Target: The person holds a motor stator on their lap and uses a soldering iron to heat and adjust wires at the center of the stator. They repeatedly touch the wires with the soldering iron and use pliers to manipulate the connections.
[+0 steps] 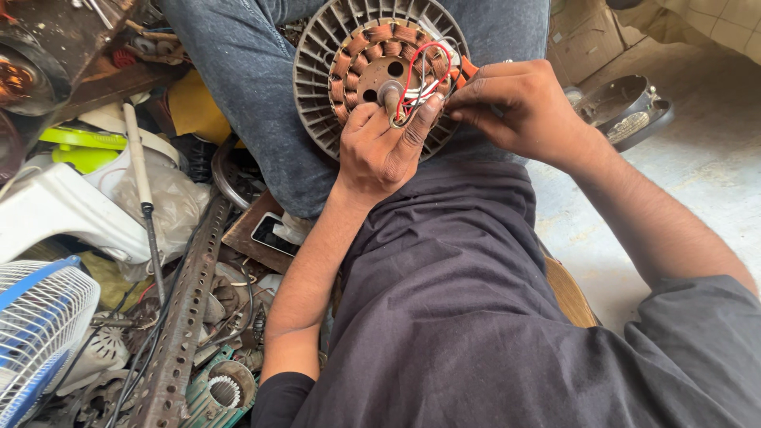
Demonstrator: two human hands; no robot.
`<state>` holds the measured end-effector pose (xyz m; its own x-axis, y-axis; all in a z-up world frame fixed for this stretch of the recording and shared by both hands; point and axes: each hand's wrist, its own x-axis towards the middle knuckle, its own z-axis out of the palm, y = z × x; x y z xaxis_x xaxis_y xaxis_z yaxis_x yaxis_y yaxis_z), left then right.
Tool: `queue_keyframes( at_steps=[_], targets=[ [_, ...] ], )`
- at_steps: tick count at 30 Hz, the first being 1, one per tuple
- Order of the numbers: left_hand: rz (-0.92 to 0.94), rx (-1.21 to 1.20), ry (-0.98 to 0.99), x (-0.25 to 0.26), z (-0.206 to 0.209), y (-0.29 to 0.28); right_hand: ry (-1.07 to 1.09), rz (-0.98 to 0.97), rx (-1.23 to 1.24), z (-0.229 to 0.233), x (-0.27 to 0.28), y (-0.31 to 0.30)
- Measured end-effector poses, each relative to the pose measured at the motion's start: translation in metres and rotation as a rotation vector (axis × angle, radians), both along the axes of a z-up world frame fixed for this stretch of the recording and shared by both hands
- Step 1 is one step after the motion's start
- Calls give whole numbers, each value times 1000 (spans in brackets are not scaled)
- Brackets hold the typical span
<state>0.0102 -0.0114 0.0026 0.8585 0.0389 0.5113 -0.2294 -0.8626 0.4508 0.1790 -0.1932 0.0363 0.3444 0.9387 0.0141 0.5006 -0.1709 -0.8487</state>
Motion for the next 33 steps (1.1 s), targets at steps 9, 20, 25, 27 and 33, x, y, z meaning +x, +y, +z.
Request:
queue_keyframes(
  at_steps=[9, 20, 25, 27, 33],
  targets=[
    [0, -10, 10, -1, -6, -3, 19, -16, 50, -5, -1, -2],
    [-18, -21, 10, 1, -1, -1, 43, -93, 49, -4, -6, 7],
    [-17, -32, 27, 1, 1, -2, 44, -57, 76, -5, -2, 5],
    [-21, -38, 26, 1, 2, -2, 72, -51, 57, -5, 0, 1],
    [-12, -35, 29, 2, 2, -2, 47, -78, 106, -9, -4, 1]
  ],
)
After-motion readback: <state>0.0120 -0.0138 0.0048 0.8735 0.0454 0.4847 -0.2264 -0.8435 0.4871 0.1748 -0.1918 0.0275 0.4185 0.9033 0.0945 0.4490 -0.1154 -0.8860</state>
